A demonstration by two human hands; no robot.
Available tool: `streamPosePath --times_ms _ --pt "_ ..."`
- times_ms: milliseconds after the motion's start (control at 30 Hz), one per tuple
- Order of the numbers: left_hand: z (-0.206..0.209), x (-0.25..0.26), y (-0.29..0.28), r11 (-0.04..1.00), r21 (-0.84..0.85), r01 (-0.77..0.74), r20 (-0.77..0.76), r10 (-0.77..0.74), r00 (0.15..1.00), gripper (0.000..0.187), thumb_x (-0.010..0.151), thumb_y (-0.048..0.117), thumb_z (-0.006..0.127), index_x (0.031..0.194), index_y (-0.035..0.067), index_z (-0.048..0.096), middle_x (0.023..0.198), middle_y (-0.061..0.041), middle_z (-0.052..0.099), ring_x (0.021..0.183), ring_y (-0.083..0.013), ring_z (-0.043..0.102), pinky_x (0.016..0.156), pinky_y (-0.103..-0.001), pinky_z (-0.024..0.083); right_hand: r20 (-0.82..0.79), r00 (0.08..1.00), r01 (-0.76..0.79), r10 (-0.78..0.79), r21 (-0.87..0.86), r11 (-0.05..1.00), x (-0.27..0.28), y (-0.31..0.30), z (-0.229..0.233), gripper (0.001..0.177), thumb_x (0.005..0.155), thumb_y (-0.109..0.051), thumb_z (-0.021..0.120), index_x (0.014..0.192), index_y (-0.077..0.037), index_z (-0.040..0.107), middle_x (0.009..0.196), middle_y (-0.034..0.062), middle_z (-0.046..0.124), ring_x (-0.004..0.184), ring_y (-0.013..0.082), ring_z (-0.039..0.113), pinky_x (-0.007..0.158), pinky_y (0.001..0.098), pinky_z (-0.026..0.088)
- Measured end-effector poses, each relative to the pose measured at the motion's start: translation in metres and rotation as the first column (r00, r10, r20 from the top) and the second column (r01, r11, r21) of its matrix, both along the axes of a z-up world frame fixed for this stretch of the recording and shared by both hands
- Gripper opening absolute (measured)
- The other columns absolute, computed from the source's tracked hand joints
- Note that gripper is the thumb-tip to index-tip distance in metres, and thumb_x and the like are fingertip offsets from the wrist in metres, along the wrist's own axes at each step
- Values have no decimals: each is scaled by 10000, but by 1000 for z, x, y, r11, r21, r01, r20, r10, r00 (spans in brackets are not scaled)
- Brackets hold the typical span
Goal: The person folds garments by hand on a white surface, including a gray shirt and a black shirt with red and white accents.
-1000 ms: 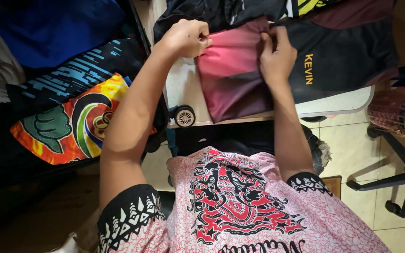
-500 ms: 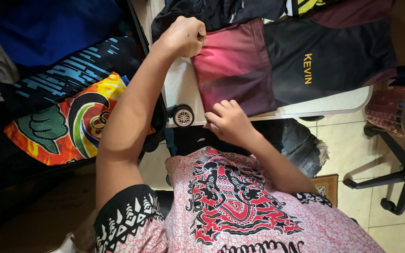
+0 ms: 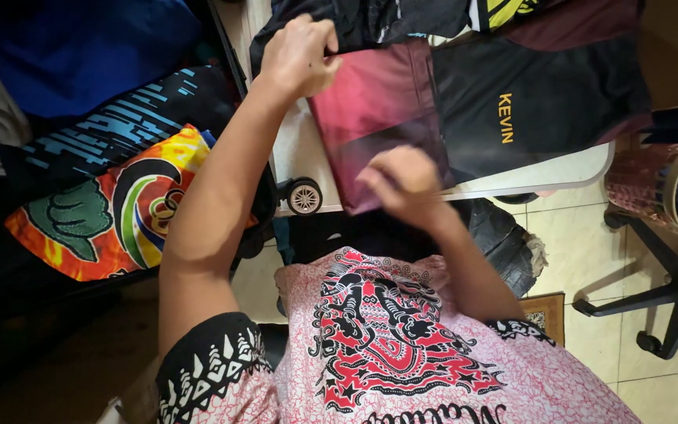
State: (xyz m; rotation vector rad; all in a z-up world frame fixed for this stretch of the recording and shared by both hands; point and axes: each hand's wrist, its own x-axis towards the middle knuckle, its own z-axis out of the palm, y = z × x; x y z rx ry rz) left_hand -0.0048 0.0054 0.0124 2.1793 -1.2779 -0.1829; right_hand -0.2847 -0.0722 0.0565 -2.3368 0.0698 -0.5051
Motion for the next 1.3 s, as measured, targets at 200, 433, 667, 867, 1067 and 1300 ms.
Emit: streamPosePath --times_ms 200,433,667,867,1067,1300 --pt "18 -5 -5 996 -64 -67 35 69 997 128 829 214 777 848 110 705 789 -91 735 773 -340 712 653 -470 561 -175 769 574 -615 -237 784 -3 -60 -12 294 961 -303 824 970 -43 685 833 91 675 762 283 652 694 390 499" --pt "23 -6 -5 993 -88 -75 8 76 997 109 851 211 773 847 120 712 717 -70 728 694 -317 724 629 -442 570 -261 749 579 -610 -192 793 2 -72 -35 400 896 -370 862 782 -33 680 684 92 657 621 287 634 634 414 467" --pt "17 -7 -1 999 27 16 70 -18 997 80 788 209 771 785 146 721 778 -100 733 725 -354 706 632 -461 561 -304 799 587 -518 211 781 -5 -79 -50 259 963 -221 817 890 -14 680 714 19 645 658 69 553 621 247 452" --pt "15 -6 -2 998 48 -27 46 25 999 124 838 241 764 793 137 713 790 -109 727 751 -356 708 663 -469 564 -301 845 533 -441 408 741 -8 -86 -55 237 1010 -203 793 1022 5 678 829 -18 664 752 31 563 666 220 454" --pt "16 -8 -2 975 223 22 50 -34 998 116 795 260 740 822 146 737 828 -147 738 794 -375 713 695 -488 569 -430 775 602 -463 277 749 6 -78 -34 294 874 -216 851 973 10 691 743 15 681 661 46 564 590 242 468" --pt "32 -16 -4 912 402 76 -101 -39 994 419 838 508 738 1064 155 728 1117 -157 670 1021 -359 668 867 -469 537 -281 861 505 -423 384 773 4 -82 -28 216 986 -211 734 1005 4 724 793 -14 709 737 24 583 669 230 486"
